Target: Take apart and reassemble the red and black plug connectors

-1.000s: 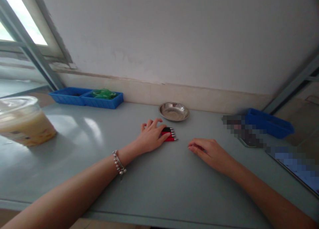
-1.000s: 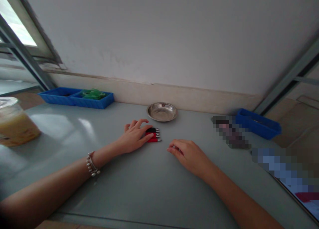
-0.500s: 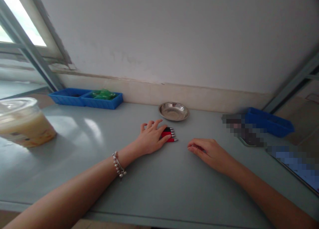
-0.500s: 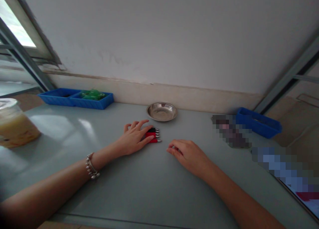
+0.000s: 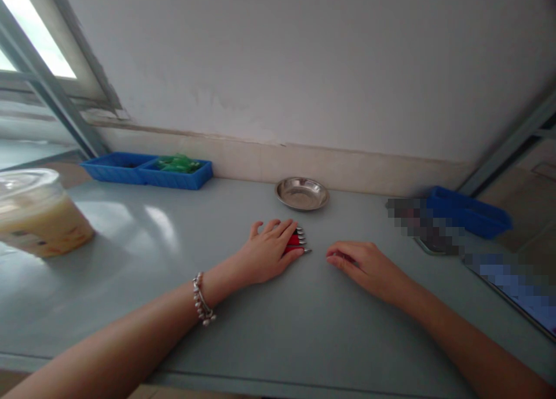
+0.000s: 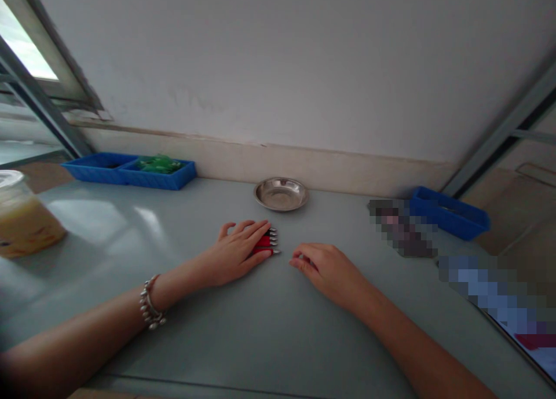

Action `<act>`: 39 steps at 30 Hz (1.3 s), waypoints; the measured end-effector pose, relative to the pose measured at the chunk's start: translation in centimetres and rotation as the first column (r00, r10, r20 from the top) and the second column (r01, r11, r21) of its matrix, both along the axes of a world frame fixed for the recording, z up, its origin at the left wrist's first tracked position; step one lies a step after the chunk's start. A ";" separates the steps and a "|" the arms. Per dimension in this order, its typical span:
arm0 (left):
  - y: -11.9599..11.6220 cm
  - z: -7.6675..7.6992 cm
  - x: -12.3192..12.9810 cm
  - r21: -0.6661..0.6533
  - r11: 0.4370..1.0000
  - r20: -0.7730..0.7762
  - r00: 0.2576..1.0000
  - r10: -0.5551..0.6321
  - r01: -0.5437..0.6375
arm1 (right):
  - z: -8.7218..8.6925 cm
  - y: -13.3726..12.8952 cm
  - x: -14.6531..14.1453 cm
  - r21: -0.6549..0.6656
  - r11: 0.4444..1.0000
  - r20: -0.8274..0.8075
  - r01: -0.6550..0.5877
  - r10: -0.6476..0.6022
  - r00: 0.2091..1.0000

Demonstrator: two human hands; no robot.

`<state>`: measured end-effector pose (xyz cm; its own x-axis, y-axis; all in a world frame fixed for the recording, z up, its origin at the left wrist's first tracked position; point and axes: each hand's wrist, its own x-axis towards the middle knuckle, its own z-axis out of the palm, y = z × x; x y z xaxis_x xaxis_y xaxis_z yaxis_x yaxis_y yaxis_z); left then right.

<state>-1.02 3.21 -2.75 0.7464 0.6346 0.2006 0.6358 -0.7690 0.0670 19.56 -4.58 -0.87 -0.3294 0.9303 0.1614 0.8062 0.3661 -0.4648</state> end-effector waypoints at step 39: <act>-2.7 2.5 1.0 0.120 0.988 -0.044 0.995 -0.093 0.098 | 0.1 0.4 0.1 -0.003 1.000 0.012 0.005 -0.005 1.000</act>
<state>-0.01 0.50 -0.22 0.8109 0.5326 0.2426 0.5595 -0.8271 -0.0541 19.67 -4.19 -0.81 -0.3269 0.9323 0.1549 0.8136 0.3610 -0.4557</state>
